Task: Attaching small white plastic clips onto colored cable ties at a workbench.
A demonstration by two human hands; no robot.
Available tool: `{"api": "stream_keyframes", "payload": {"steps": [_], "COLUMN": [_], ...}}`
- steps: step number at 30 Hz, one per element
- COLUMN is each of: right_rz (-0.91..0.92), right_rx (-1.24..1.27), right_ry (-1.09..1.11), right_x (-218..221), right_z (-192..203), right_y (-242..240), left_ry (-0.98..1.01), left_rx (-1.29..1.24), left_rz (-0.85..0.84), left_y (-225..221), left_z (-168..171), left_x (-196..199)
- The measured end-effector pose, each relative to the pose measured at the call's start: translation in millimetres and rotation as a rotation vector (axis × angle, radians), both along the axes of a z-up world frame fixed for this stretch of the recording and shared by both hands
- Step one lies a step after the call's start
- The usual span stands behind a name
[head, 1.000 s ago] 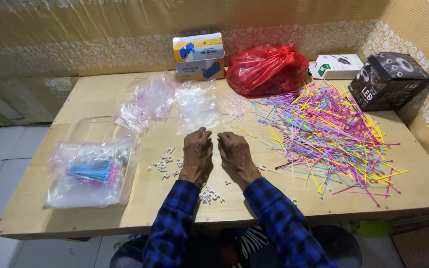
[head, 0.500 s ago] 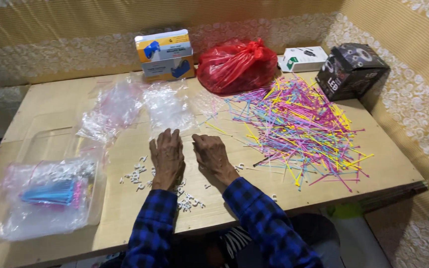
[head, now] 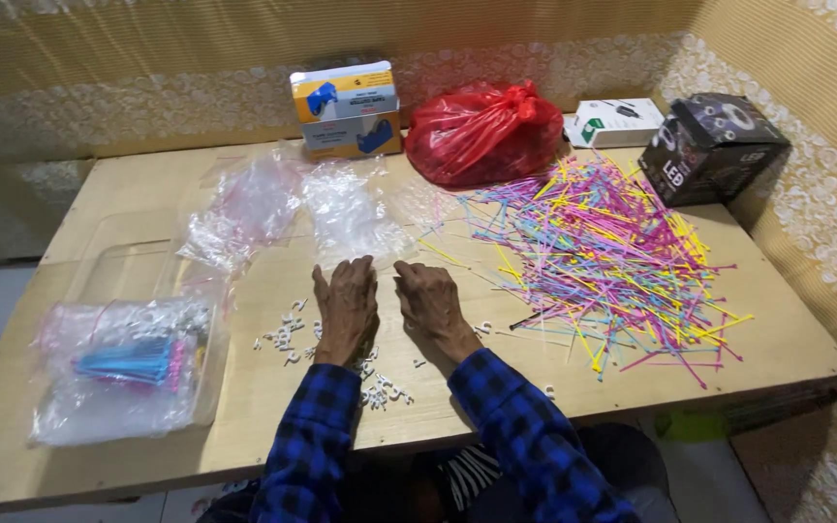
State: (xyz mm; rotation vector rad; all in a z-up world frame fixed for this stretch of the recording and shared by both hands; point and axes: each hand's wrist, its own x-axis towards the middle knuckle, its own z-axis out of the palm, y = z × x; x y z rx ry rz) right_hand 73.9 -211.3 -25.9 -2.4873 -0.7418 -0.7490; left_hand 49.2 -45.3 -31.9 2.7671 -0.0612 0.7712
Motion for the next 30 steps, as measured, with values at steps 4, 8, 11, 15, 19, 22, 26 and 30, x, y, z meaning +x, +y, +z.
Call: {"api": "stream_keyframes", "payload": {"steps": [4,8,11,15,19,22,26,30], "right_rz": [-0.025,-0.020,-0.006,0.061,0.054,0.054,0.005,-0.006], "right_rx": [-0.018,0.000,0.023,0.111,0.014,-0.042,-0.091,-0.107], "right_ry": [-0.020,-0.010,0.014,0.039,-0.034,-0.058,-0.171,-0.255], "right_x": [8.4,10.0,8.9,9.5,10.9,12.5,8.0,8.7], "right_z": [-13.2,-14.4,-15.2,-14.4,-15.8,-15.1,1.1,13.0], "right_y": [1.6,0.3,-0.4,-2.5,-3.0,-3.0,2.8,10.8], "left_ry": [-0.007,-0.045,-0.052,-0.017,-0.022,-0.042,0.005,0.033], "left_rx": [-0.097,-0.097,-0.087,-0.073,-0.101,-0.086,-0.064,-0.032], "left_rz": [-0.047,-0.049,-0.054,-0.082,-0.076,-0.003,-0.037,-0.019], "left_y": [4.3,4.0,1.1,5.6,4.9,0.8,5.4,3.0], "left_z": [-5.5,-1.1,1.9,4.8,12.3,22.6,21.5,28.7], "left_x": [4.6,5.1,1.4,0.8,-2.7,-9.7,-7.0,-12.7]}}
